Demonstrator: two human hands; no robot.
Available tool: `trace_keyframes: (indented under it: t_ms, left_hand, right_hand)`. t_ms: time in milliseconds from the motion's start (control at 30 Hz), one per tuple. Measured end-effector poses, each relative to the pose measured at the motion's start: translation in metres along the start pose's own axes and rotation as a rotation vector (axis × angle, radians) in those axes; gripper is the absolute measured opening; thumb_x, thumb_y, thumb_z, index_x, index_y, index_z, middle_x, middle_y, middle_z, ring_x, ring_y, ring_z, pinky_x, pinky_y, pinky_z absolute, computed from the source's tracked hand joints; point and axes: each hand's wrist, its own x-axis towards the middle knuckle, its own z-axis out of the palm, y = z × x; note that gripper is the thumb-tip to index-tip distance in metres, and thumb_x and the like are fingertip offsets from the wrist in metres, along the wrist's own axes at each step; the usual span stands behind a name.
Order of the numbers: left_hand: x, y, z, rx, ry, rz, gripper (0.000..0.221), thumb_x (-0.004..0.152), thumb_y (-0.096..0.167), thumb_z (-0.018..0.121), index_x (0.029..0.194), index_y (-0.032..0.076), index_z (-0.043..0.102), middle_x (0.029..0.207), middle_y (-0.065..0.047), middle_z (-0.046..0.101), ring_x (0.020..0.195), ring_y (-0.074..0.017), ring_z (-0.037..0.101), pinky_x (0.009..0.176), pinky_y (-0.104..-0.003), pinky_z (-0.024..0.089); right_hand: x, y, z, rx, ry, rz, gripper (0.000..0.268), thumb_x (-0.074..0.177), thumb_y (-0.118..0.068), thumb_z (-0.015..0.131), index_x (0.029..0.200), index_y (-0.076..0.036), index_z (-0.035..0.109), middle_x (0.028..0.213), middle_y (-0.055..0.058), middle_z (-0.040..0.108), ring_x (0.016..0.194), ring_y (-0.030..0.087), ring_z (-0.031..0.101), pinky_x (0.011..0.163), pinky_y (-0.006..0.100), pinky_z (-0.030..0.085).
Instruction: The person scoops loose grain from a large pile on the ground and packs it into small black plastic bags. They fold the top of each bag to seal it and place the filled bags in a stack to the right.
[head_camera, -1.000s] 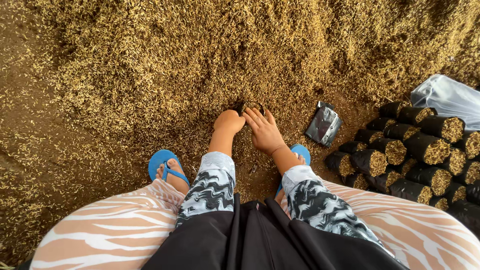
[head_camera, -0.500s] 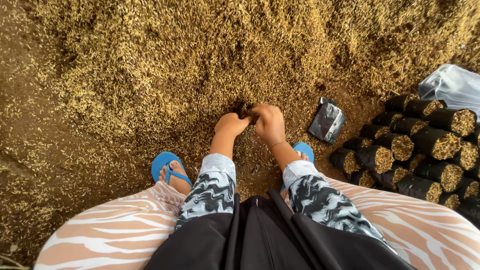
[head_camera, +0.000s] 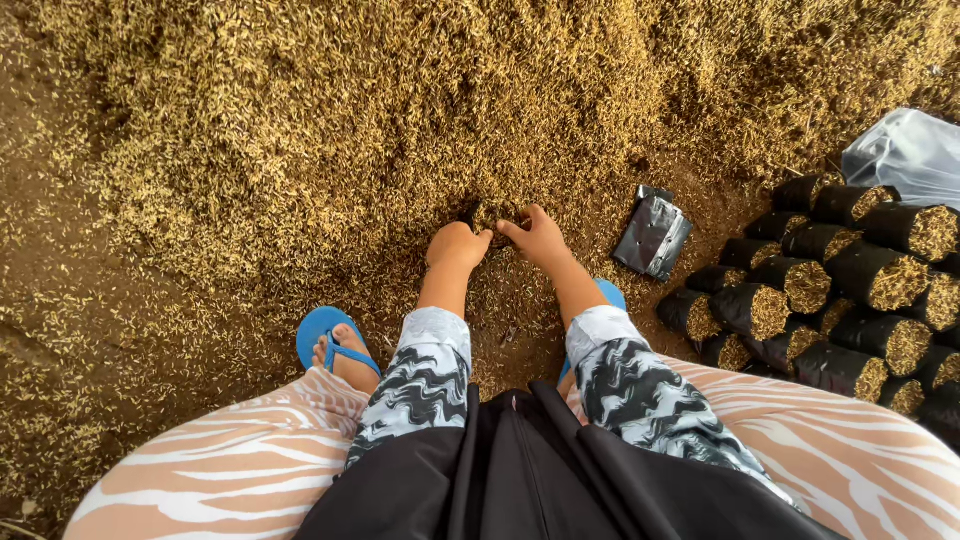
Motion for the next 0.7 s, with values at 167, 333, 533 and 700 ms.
trace_keyframes:
  t_ms: [167, 333, 533, 700]
  left_hand:
    - [-0.001, -0.013, -0.005, -0.141, -0.105, 0.053, 0.06, 0.097, 0.058, 0.056, 0.096, 0.001, 0.078, 0.095, -0.015, 0.078, 0.088, -0.0291, 0.077, 0.085, -0.041, 0.057]
    - [0.009, -0.018, -0.011, -0.219, -0.118, 0.109, 0.044, 0.09, 0.045, 0.062, 0.089, 0.004, 0.078, 0.093, -0.011, 0.078, 0.086, -0.0237, 0.075, 0.086, -0.039, 0.056]
    - [0.019, -0.023, -0.004, -0.191, -0.16, 0.103, 0.041, 0.089, 0.043, 0.062, 0.089, 0.006, 0.079, 0.092, -0.011, 0.08, 0.084, -0.0228, 0.076, 0.087, -0.038, 0.057]
    - [0.026, -0.028, -0.006, -0.149, -0.154, 0.164, 0.047, 0.088, 0.051, 0.064, 0.08, 0.008, 0.08, 0.087, -0.011, 0.077, 0.081, -0.0263, 0.074, 0.086, -0.039, 0.055]
  right_hand:
    - [0.019, 0.029, -0.04, 0.213, 0.134, 0.24, 0.068, 0.092, -0.048, 0.071, 0.139, -0.002, 0.052, 0.124, 0.027, 0.061, 0.108, 0.037, 0.065, 0.092, 0.045, 0.055]
    - [0.035, 0.045, -0.02, -1.053, -0.32, -0.034, 0.072, 0.086, -0.035, 0.08, 0.143, -0.005, 0.048, 0.139, 0.03, 0.055, 0.126, 0.04, 0.058, 0.106, 0.043, 0.051]
    - [0.058, 0.011, 0.006, 0.487, 0.12, 0.245, 0.05, 0.094, -0.025, 0.055, 0.142, -0.011, 0.049, 0.138, 0.01, 0.06, 0.115, 0.025, 0.07, 0.094, 0.044, 0.058]
    - [0.059, -0.045, -0.036, 0.383, 0.159, 0.187, 0.057, 0.098, -0.041, 0.058, 0.144, -0.01, 0.052, 0.129, 0.015, 0.068, 0.108, 0.028, 0.071, 0.094, 0.044, 0.06]
